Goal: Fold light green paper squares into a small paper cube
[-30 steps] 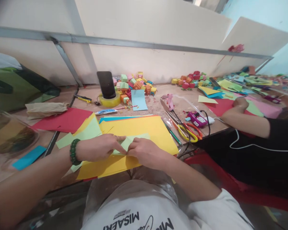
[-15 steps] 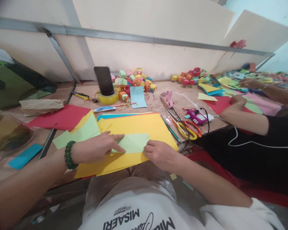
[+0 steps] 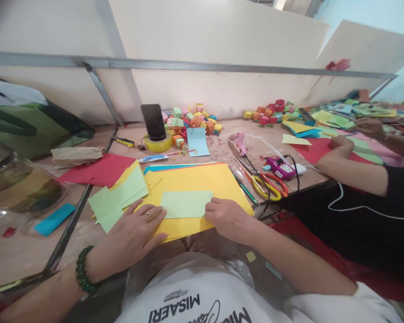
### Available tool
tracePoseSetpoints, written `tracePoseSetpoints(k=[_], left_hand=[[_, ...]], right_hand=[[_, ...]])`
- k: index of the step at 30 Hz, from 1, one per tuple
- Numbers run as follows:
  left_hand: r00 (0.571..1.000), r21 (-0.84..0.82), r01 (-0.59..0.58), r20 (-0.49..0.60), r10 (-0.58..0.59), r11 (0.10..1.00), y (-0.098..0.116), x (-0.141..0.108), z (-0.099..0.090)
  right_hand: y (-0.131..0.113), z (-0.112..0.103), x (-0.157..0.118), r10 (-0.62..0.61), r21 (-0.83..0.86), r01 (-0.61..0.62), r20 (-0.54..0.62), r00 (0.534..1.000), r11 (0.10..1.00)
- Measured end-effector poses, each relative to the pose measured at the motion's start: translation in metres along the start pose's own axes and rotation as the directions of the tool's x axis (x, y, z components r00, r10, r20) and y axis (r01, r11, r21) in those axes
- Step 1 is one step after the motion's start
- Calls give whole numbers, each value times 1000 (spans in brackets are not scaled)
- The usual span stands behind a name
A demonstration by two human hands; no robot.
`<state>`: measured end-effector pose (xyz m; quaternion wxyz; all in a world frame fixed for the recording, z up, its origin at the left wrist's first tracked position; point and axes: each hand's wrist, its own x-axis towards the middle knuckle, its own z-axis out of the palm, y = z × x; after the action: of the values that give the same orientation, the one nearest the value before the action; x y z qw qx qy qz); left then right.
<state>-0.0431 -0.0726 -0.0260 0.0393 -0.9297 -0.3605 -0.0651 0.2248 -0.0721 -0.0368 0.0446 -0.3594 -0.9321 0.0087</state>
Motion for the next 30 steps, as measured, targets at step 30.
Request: tracePoseSetpoints(k=[30], left_hand=[[983, 140, 182, -35, -179, 973, 27, -23, 17]], right_hand=[[14, -11, -6, 89, 216, -55, -153, 984, 975]])
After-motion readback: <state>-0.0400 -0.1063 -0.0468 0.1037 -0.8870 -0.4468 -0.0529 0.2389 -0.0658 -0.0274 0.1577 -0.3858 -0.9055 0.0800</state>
